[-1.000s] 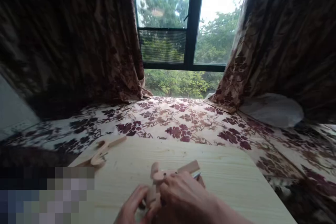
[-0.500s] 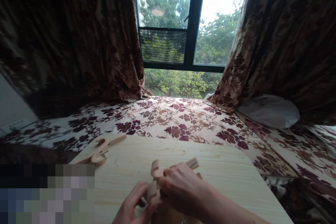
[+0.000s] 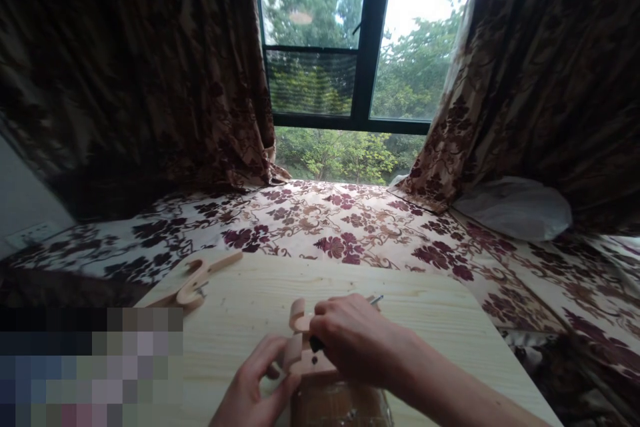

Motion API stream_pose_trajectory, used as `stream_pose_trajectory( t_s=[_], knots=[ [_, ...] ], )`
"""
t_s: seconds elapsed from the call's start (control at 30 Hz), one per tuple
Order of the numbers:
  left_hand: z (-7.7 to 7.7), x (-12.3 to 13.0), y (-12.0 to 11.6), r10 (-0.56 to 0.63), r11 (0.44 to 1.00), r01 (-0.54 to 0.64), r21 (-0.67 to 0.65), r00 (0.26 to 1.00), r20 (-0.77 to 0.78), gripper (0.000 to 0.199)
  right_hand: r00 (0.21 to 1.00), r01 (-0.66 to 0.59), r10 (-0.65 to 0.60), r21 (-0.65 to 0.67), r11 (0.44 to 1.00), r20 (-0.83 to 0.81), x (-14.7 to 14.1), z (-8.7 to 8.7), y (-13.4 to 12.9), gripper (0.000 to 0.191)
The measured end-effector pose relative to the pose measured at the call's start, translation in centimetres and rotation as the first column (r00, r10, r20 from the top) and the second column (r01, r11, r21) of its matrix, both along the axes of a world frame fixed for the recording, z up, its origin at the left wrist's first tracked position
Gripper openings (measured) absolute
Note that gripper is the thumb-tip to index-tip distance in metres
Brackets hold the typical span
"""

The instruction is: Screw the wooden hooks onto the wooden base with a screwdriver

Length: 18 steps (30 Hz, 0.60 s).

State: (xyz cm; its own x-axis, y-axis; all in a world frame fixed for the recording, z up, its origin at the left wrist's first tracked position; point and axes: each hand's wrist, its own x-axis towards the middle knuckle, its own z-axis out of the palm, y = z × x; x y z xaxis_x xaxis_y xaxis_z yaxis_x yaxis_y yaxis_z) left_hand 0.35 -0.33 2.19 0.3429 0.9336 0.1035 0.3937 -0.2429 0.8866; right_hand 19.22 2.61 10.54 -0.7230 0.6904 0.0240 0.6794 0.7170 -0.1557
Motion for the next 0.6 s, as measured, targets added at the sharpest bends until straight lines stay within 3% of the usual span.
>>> stream_pose_trajectory(
  t_s=[0.27,0.5,0.6],
  knots=[
    [-0.5,-0.2,0.6,-0.016,1.0,0.016,0.0,1.0,0.002,0.026,1.0,0.001,-0.001,-0.028,1.0,0.002,0.1,-1.8,0.2,0.003],
    [-1.3,-0.6,0.6,-0.008,1.0,0.008,0.026,1.0,-0.01,0.027,0.999,-0.042,0.043,-0.062,0.997,0.006,-0.7,-2.1,0.4,0.016],
    [-1.8,-1.2,-0.3,0.083,0.987,-0.077,0.142,0.996,-0.041,0.018,0.999,-0.049,0.048,-0.055,0.997,-0.012,-0.9,-2.1,0.3,0.02]
  ],
)
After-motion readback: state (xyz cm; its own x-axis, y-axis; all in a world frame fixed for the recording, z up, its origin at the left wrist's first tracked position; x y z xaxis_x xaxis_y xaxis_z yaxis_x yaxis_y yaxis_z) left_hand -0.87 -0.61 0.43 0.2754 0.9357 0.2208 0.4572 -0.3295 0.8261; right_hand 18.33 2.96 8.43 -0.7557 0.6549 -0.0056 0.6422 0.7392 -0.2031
